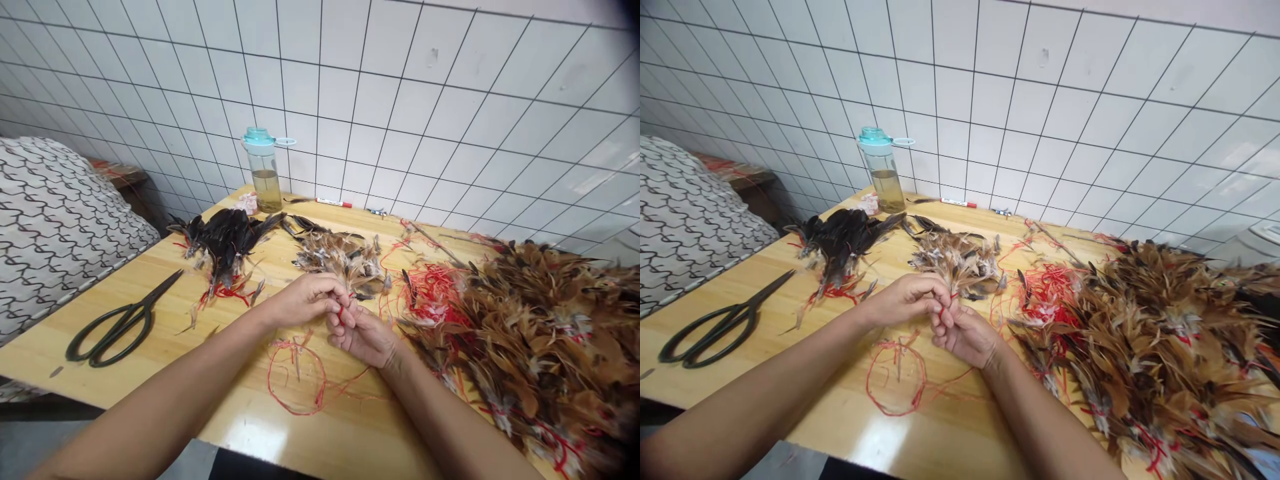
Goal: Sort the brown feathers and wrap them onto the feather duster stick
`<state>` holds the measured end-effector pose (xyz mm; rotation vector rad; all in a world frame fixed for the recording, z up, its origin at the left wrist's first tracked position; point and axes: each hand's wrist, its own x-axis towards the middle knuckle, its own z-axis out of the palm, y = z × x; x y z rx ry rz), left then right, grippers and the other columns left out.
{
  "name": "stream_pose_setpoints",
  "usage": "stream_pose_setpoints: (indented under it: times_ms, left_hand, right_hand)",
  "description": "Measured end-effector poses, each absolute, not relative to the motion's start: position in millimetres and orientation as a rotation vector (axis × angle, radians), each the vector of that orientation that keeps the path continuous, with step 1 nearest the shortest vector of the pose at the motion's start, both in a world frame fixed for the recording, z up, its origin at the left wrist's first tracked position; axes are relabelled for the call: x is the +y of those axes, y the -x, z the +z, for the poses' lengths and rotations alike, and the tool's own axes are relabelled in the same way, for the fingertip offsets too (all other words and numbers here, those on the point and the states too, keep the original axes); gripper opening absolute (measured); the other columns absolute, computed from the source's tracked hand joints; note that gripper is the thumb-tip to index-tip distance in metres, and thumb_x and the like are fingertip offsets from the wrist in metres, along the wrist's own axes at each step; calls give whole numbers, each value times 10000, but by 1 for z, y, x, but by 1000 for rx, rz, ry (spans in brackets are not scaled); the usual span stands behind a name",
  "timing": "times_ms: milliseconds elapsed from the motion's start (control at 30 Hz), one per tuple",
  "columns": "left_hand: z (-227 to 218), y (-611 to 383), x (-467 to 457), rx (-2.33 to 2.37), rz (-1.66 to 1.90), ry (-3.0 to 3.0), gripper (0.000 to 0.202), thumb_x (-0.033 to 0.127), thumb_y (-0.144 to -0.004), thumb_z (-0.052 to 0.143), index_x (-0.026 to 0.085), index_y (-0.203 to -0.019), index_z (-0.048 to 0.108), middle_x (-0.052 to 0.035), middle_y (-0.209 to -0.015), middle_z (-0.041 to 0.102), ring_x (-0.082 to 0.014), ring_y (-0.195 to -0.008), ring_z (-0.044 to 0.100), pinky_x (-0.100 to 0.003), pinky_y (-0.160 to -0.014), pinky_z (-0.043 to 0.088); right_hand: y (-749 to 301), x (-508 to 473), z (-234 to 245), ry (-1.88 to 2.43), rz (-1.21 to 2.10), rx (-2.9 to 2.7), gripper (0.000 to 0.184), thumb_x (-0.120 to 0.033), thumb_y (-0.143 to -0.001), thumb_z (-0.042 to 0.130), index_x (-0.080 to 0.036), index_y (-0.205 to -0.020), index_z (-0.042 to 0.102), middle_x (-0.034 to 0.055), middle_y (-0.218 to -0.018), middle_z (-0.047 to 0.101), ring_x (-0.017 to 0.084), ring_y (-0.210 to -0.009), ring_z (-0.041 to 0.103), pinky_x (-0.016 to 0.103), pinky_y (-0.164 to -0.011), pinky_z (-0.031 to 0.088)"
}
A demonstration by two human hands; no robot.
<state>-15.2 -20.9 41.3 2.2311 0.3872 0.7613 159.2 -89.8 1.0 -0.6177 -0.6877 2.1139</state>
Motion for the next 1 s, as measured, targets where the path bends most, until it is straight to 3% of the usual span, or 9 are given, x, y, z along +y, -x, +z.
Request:
stream_pose_setpoints:
  times_ms: [200, 367, 467, 700, 1000]
  left_hand:
    - [38, 14, -21, 350, 766, -2240, 157, 232, -925, 554, 151, -833, 652, -60, -867, 673, -139, -874, 620, -243, -813, 476]
    - [34, 9, -33, 456, 640, -1794, 238, 367, -948, 526, 141, -875, 524, -67, -784, 668, -126, -643, 650, -237, -627, 516]
    - [33, 6, -38, 466, 633, -1593, 256, 395, -944, 542, 153, -899, 475, -41, -683, 668, -126, -608, 657, -220, -595, 516]
    - [23, 0, -35, 630, 752, -1638, 215, 341, -895, 600, 147, -865, 513, 0, -663, 632, -98, -568, 606, -200, -565, 475]
    - [18, -5, -35, 735, 832, -1773, 82, 237, -906, 518, 177, -870, 475, 46, -606, 590, -82, -524, 580, -181, -539, 446]
  right_hand:
    - [-165, -85, -7, 587, 2120, -748, 364, -306, -689, 849, -142, -614, 532, -18, -714, 563, 54, -617, 464, 196, -634, 402]
    - [-165, -83, -15, 535, 2096, -777, 298, -325, -750, 805, -133, -623, 616, 0, -722, 586, 58, -618, 489, 191, -626, 408]
    - [-164, -83, -16, 512, 2082, -787, 289, -373, -756, 799, -141, -660, 655, -3, -698, 585, 59, -604, 490, 188, -611, 403]
    - [-163, -81, -15, 575, 2100, -650, 292, -350, -689, 856, -124, -705, 670, -17, -672, 588, 44, -604, 497, 162, -611, 409]
    - [-160, -81, -17, 585, 2066, -553, 261, -293, -686, 861, -140, -722, 653, -24, -687, 607, 36, -598, 499, 144, -605, 417]
